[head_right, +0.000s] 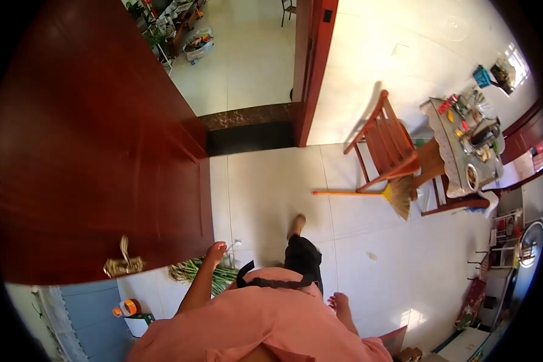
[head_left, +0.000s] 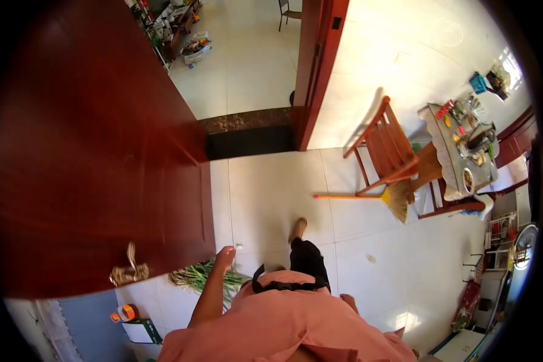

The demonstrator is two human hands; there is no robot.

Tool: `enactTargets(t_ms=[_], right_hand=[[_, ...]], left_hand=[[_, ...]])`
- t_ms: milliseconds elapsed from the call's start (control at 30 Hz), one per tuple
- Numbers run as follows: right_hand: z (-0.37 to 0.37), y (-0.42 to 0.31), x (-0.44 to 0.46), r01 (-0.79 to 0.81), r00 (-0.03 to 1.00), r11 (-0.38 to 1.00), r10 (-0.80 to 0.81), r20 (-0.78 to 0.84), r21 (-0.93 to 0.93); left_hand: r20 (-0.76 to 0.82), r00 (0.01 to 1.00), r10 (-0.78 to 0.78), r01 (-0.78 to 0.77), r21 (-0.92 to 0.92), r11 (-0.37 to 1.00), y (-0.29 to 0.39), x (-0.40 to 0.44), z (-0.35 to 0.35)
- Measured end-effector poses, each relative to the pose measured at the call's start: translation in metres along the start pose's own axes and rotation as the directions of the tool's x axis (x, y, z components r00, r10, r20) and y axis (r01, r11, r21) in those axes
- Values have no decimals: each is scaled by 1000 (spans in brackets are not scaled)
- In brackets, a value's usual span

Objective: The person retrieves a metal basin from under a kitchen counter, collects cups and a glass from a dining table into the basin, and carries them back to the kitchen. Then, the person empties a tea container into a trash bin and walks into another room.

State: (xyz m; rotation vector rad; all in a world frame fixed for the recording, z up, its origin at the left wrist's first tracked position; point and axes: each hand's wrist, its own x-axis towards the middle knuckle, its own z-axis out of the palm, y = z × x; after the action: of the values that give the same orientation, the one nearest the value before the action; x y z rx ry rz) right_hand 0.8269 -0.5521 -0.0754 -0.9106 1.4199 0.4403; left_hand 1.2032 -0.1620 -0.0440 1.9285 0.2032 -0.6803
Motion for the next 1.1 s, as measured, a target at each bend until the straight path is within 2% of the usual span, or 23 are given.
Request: enactTargets(t_ms=[33,100,167,233,300,333,367,400,433,533,633,667,733,767,800,833,867,900,933,967,1033,1067,1100], right_hand=[[7,-29,19,-16,1000,1000,15,24,19],[22,-95,60,-44,997,997,39,69,69],[44,-163,94,6,1000,999,-6,13,48],[49,-224,167,-131,983,980,108,149,147],[98,-313,176,-27,997,996,22,-68,-81],[127,-384,133,-105,993,979,92,-78,-176],[144,-429,137,-27,997,944,2,-75,-328],[162,-474,150,-29,998,931,9,-58,-363],[180,-514,170,103,995,926,-90,51,-364],[272,-642,149,242,970,913,-235,62,-328],[327,-713,189,393,914,890,-351,206,-229],[327,-724,233,168,855,962,-251,454,216],[353,-749,268,-47,580,942,-247,777,334],[402,-765,188,275,946,959,-259,193,-63],[393,-768,229,209,874,974,-145,463,-90],[419,-776,193,257,956,914,-194,218,-313],[440,-786,172,324,944,799,-237,230,-507],[438,-780,196,481,863,815,-374,340,-324],[452,-797,197,419,895,828,-309,321,-372],[471,-818,194,339,931,834,-231,283,-435],[506,-856,196,249,960,820,-140,240,-516],[525,-877,202,233,964,807,-118,237,-542],[545,-901,210,223,966,793,-102,237,-567]], left_hand=[[-64,998,-10,6,-48,999,20,23,-3],[-21,985,-170,170,-34,985,32,65,-24],[-26,956,-291,291,-27,956,-35,120,-37],[-73,923,-377,383,116,916,-20,105,-50],[-71,893,-445,450,209,868,4,90,-50],[-66,878,-474,476,222,851,12,85,-50],[-62,864,-499,499,221,838,20,84,-48],[-58,851,-522,521,219,825,28,85,-46],[-56,840,-539,538,215,815,36,92,-43],[-44,816,-577,571,223,790,53,125,-41],[-23,808,-589,575,256,777,71,193,-54],[-17,812,-584,566,270,779,82,228,-62],[8,829,-559,529,315,788,104,305,-83],[21,843,-537,493,368,788,113,352,-96],[32,869,-494,428,451,783,134,409,-109],[26,895,-446,379,485,788,163,463,-122],[-51,908,-416,404,364,839,201,513,-137],[-304,907,-290,283,-68,957,243,553,-144],[-302,940,-162,140,-92,986,300,588,-164],[-288,947,-143,33,-356,934,382,602,-182],[-317,948,17,-142,-374,916,421,669,-203],[-326,945,14,-139,-364,921,483,671,-218],[-343,936,81,-173,-247,954,491,694,-229]])
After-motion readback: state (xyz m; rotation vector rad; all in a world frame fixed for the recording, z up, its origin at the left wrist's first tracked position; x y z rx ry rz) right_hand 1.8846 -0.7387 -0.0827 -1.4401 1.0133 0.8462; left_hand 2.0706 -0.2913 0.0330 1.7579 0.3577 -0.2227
